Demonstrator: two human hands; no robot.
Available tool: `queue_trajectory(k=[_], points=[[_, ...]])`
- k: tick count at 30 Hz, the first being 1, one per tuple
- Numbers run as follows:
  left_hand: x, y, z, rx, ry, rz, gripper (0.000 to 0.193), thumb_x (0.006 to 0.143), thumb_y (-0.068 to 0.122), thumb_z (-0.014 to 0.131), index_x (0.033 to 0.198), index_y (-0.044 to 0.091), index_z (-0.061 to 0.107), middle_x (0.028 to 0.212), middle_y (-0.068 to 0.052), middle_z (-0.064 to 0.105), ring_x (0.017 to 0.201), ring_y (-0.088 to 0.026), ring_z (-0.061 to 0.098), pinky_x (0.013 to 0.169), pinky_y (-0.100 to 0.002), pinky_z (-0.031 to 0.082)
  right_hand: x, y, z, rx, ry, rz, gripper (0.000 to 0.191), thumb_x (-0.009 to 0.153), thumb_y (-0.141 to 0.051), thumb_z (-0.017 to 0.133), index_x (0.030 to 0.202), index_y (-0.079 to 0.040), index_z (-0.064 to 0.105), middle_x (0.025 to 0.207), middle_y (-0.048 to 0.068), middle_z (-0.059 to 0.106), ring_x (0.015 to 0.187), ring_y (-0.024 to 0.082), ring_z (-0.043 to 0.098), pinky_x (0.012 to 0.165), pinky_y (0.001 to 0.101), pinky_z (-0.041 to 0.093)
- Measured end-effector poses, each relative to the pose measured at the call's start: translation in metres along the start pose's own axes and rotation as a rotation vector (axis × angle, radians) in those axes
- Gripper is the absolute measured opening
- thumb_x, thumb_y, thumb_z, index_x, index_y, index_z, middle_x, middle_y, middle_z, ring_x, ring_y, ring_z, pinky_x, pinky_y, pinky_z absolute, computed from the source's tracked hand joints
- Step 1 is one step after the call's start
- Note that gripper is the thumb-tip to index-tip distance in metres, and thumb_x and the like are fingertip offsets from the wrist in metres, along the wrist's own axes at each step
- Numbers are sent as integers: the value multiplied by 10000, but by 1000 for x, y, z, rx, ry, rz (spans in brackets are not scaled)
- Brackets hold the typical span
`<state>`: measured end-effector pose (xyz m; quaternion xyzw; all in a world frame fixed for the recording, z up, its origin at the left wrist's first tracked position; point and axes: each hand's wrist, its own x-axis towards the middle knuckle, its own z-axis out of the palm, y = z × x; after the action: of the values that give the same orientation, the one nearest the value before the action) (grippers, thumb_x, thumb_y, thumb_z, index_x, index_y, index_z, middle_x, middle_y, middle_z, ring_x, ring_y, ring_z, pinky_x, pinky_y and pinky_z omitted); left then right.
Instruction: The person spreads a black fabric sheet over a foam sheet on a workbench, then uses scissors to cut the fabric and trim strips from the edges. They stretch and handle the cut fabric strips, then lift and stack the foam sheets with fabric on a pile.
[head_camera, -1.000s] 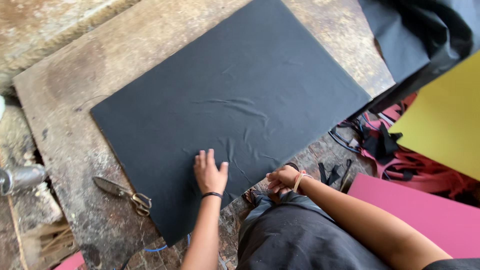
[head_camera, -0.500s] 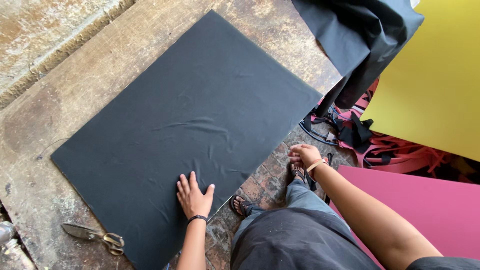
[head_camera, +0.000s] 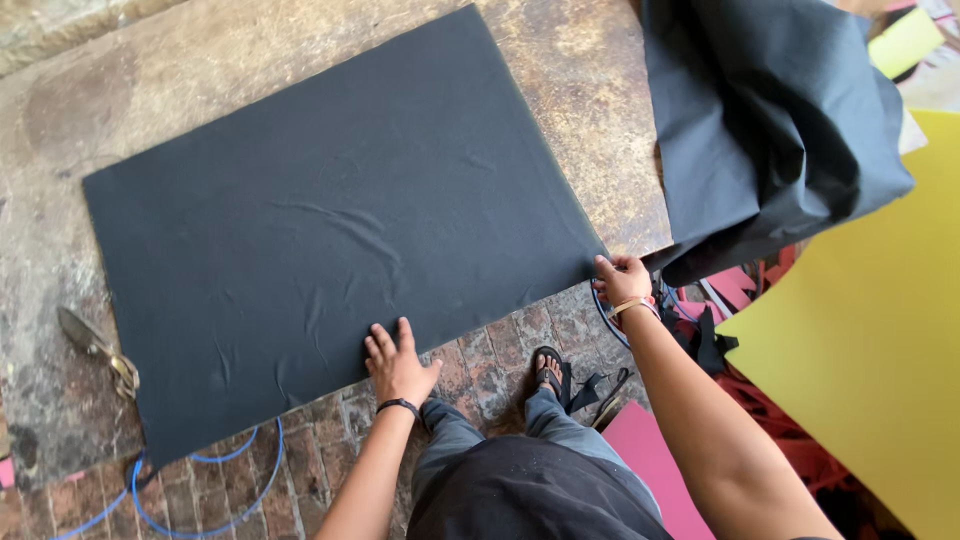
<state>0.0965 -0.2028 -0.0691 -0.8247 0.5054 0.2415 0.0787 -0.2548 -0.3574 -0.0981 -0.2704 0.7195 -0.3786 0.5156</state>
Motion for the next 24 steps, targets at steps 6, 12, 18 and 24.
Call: queue_trajectory(k=[6, 12, 18, 24], points=[[-5, 15, 10, 97, 91, -20, 924, 864, 384, 746, 1616, 277, 219, 1684, -205, 119, 1538, -405, 182, 1217, -524, 248, 17, 9, -17, 137, -86, -87, 199, 883, -82, 798, 863, -17, 610, 707, 57, 639, 573, 126, 621, 479, 262, 479], [-4, 12, 28, 5, 175, -29, 771, 901, 308, 693, 1575, 337, 320, 1687, -135, 161, 1532, -358, 213, 1213, -489, 273, 28, 24, -37, 91, -98, -43, 223, 887, -95, 806, 850, -46, 592, 714, 54, 629, 572, 139, 606, 484, 285, 450], [2, 7, 27, -24, 105, -27, 792, 897, 277, 697, 1586, 328, 308, 1701, -140, 118, 1544, -366, 176, 1217, -493, 260, 35, 25, -38, -31, -139, 106, 115, 905, -144, 774, 890, -96, 671, 791, -8, 693, 648, 99, 660, 543, 264, 500], [-2, 7, 26, -8, 103, -25, 819, 902, 268, 697, 1601, 326, 276, 1698, -138, 101, 1547, -359, 160, 1221, -489, 246, 26, 25, -45, 106, -23, 166, 53, 877, -97, 744, 899, -92, 695, 797, 3, 699, 612, 101, 649, 526, 257, 487]])
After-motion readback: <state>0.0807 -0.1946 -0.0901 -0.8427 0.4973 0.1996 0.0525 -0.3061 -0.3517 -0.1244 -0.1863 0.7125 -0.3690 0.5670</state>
